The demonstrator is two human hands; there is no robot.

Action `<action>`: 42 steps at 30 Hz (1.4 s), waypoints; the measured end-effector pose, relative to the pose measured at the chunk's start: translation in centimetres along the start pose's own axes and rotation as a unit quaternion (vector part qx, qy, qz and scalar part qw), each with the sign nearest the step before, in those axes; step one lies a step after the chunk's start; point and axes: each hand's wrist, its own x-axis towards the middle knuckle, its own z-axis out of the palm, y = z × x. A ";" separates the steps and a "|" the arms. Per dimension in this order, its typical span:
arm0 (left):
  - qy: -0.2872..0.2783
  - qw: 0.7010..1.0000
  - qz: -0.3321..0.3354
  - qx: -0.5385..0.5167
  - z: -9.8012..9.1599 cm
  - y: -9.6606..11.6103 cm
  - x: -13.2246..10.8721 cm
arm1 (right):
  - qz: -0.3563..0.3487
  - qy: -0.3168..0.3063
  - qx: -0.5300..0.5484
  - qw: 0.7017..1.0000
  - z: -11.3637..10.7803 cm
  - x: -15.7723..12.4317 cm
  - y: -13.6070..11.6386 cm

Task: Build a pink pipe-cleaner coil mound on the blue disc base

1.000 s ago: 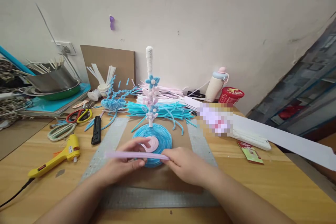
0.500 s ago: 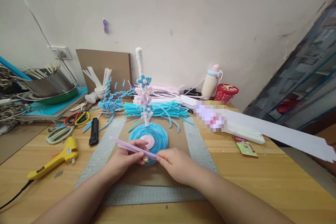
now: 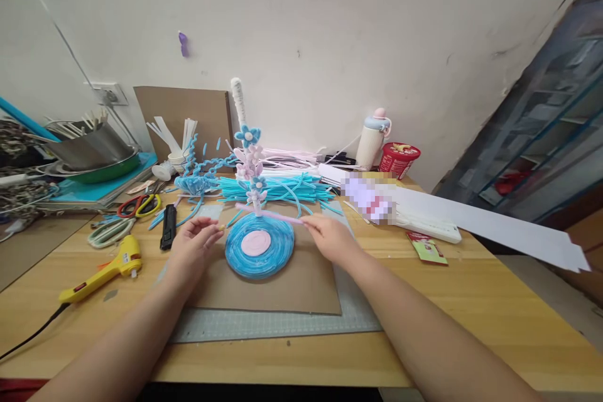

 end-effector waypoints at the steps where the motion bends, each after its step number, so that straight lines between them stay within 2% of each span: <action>1: 0.004 0.999 0.028 0.031 0.0 0.0 -0.1 | 0.003 -0.018 0.003 1.000 -1.1 0.1 0.7; 3: -0.032 0.991 0.087 0.097 0.3 0.2 -0.7 | 0.015 -0.068 0.010 0.998 -3.5 -0.2 2.1; 5: -0.116 0.970 0.143 0.159 1.0 0.7 -1.7 | 0.043 -0.118 0.015 0.992 -5.8 -0.9 3.4; 7: -0.207 0.937 0.185 0.212 1.9 1.2 -2.7 | 0.079 -0.183 0.022 0.980 -7.5 -1.9 4.5; 10: -0.290 0.889 0.214 0.281 2.9 1.7 -3.7 | 0.119 -0.267 0.027 0.956 -8.5 -3.1 5.4; 14: -0.320 0.853 0.220 0.349 3.4 1.8 -4.1 | 0.151 -0.310 0.014 0.939 -8.0 -3.5 5.6; 18: -0.319 0.838 0.220 0.384 3.5 1.8 -4.0 | 0.170 -0.310 -0.009 0.935 -7.4 -3.0 6.1; 24: -0.301 0.837 0.227 0.396 3.7 1.8 -4.2 | 0.178 -0.297 -0.029 0.938 -7.5 -2.7 6.7; 30: -0.292 0.841 0.235 0.389 3.7 1.5 -4.4 | 0.158 -0.307 0.027 0.938 -7.0 -2.7 6.0; 36: -0.267 0.860 0.247 0.359 3.7 1.3 -4.2 | 0.191 -0.288 0.073 0.936 -7.2 -3.0 5.8; 39: -0.195 0.890 0.242 0.334 3.3 1.0 -3.5 | 0.205 -0.243 0.107 0.942 -8.1 -3.3 5.6; 42: -0.067 0.923 0.211 0.316 2.3 0.5 -2.2 | 0.217 -0.181 0.127 0.951 -8.5 -3.5 5.2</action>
